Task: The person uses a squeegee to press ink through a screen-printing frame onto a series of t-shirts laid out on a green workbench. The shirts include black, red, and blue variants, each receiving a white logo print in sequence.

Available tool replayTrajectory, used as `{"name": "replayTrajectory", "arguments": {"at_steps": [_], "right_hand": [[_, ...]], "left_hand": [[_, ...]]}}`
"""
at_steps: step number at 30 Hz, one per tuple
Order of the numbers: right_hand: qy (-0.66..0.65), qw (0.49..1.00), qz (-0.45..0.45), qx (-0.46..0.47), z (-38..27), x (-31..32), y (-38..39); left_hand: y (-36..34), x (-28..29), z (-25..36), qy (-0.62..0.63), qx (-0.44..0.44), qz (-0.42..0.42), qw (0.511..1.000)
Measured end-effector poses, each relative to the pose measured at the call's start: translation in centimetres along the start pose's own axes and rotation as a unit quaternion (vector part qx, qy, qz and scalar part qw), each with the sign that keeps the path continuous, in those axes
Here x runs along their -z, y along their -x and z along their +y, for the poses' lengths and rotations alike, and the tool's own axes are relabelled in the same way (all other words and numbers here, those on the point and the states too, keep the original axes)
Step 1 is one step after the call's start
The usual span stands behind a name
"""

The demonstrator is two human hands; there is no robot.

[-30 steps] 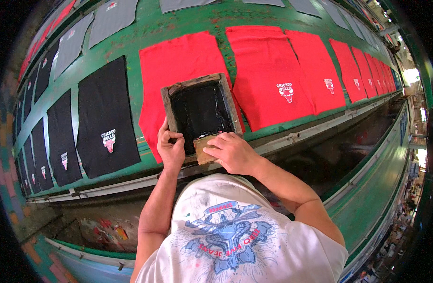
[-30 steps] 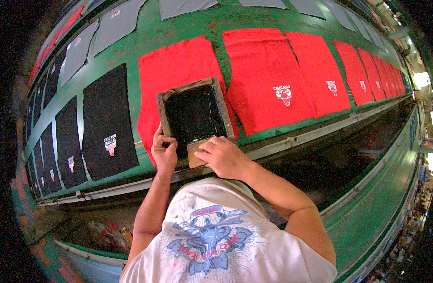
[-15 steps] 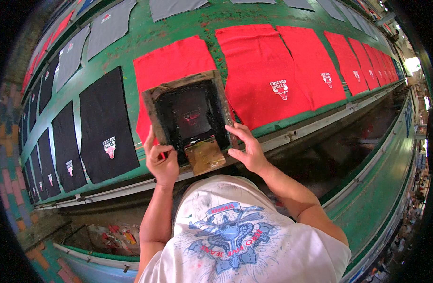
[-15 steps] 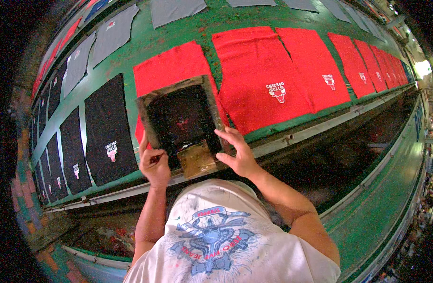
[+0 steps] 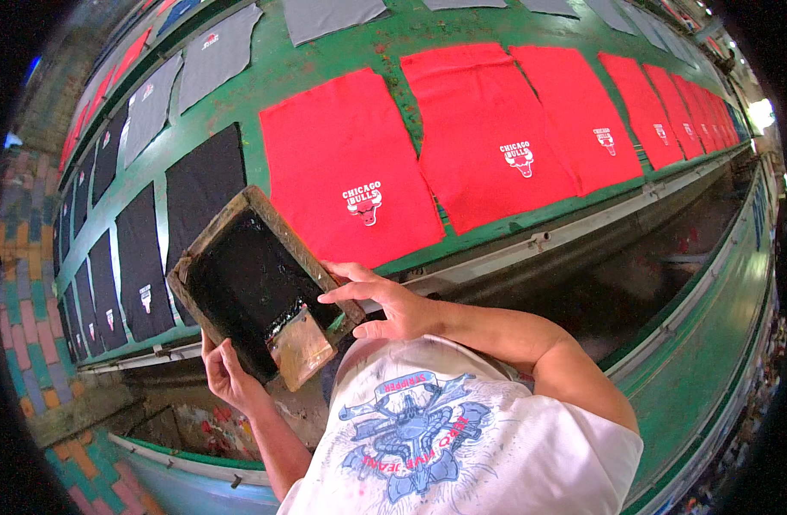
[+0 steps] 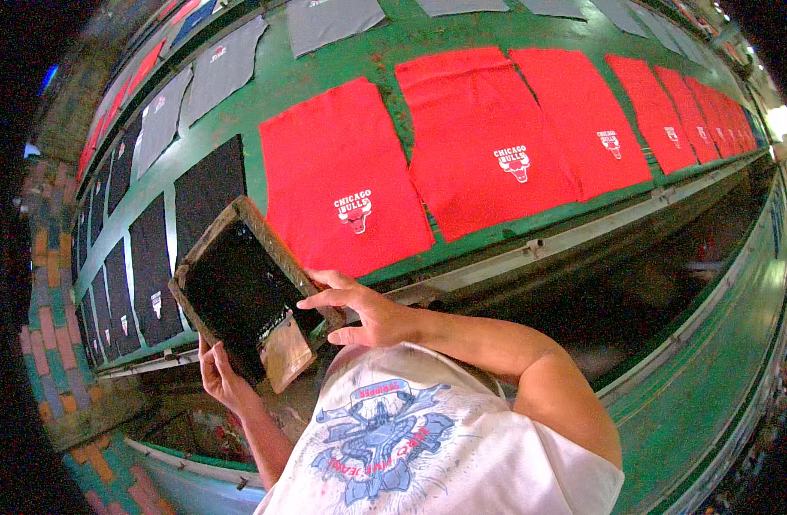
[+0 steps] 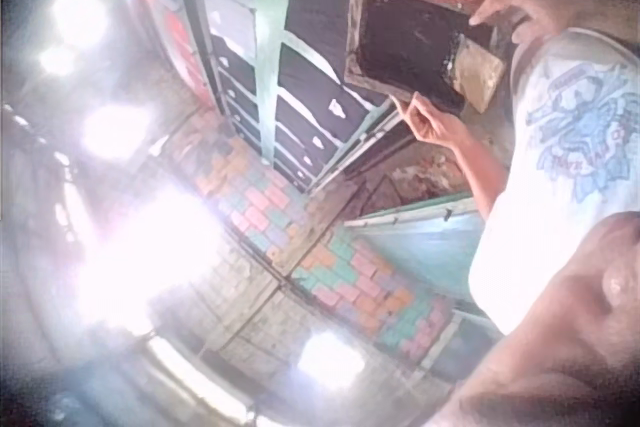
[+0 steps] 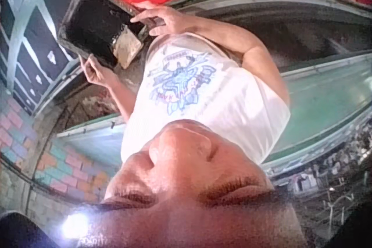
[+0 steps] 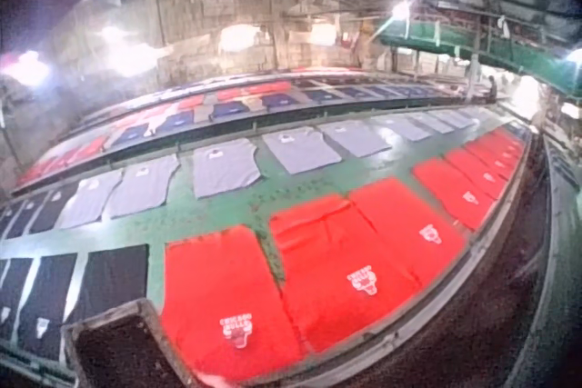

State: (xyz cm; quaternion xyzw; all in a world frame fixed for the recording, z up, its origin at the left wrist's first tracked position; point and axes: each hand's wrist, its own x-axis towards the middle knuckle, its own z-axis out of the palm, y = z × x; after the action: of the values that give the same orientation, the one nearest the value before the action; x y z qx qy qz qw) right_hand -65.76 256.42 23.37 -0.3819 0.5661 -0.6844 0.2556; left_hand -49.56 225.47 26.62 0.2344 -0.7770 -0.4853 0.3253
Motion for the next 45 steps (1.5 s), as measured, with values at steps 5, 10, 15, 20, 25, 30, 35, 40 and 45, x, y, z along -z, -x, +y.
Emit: {"name": "replayTrajectory", "arguments": {"at_steps": [5, 10, 15, 20, 25, 30, 35, 40, 45], "right_hand": [[0.019, 1.0, -0.013, -0.008, -0.7, -1.9, 0.1], [0.041, 0.999, -0.021, -0.018, -1.3, -2.8, 1.0], [0.04, 0.998, 0.001, -0.056, -1.5, -4.0, 2.9], [0.05, 0.995, 0.028, -0.079, -2.6, -3.5, 4.8], [0.018, 0.995, 0.06, -0.073, -2.9, 0.4, 7.1], [0.041, 0.993, 0.092, -0.064, -3.7, 7.8, 11.0], [0.066, 0.985, 0.156, -0.019, -5.3, 18.9, 16.1], [0.074, 0.959, 0.269, -0.058, -5.9, 28.4, 22.3], [0.04, 0.937, 0.336, -0.085, -5.4, 33.1, 26.5]], "left_hand": [[1.3, 1.8, -2.0, 0.05, 0.053, 0.01, 0.997], [3.1, 2.2, -3.3, 0.093, 0.058, 0.011, 0.994], [3.5, 2.2, -5.0, 0.135, 0.101, -0.021, 0.986], [3.5, 1.1, -3.6, 0.092, 0.072, -0.048, 0.992], [3.3, -3.5, -0.1, 0.051, 0.009, -0.103, 0.993], [3.7, -12.2, 3.2, 0.056, -0.017, -0.12, 0.991], [5.2, -25.2, 7.0, 0.094, -0.046, -0.136, 0.985], [9.5, -38.8, 9.3, 0.121, -0.038, -0.159, 0.979], [13.6, -46.6, 10.0, 0.101, -0.075, -0.161, 0.979]]}}
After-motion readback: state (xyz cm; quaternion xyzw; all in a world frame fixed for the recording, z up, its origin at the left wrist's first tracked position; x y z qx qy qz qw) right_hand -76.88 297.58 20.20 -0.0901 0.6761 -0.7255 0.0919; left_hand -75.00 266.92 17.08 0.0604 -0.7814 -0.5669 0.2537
